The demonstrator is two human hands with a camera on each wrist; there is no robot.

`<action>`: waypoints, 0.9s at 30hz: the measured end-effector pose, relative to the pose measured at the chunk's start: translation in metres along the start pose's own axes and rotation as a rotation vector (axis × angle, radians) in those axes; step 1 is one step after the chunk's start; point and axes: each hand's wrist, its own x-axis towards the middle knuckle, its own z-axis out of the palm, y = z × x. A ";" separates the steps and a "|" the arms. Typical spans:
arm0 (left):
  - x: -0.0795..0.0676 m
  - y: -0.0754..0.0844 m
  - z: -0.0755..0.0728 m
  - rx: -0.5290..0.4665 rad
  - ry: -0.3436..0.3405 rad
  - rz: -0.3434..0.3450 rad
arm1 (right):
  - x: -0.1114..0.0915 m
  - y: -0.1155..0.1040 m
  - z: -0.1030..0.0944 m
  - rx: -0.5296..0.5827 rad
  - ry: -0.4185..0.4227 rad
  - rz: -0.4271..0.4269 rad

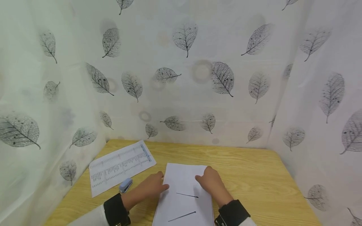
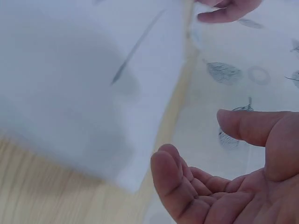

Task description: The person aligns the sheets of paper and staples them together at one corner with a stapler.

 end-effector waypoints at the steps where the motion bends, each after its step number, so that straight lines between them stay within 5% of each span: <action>1: 0.001 -0.001 -0.003 0.024 0.023 0.013 | 0.002 -0.008 0.001 0.034 -0.010 -0.006; 8: 0.017 -0.015 -0.046 0.055 0.161 0.049 | 0.010 -0.066 0.029 0.510 -0.191 -0.018; 11: 0.030 -0.034 -0.069 0.063 0.200 0.041 | 0.016 -0.086 0.047 0.698 -0.271 0.002; 16: 0.054 -0.084 -0.108 0.125 0.201 -0.022 | 0.026 -0.112 0.082 0.993 -0.330 0.104; 20: 0.060 -0.131 -0.135 0.138 0.170 -0.183 | 0.028 -0.128 0.110 1.243 -0.347 0.198; 23: 0.061 -0.164 -0.143 0.125 0.157 -0.298 | 0.027 -0.135 0.124 1.375 -0.379 0.245; 27: 0.060 -0.193 -0.142 0.119 0.139 -0.334 | 0.024 -0.139 0.134 1.450 -0.432 0.240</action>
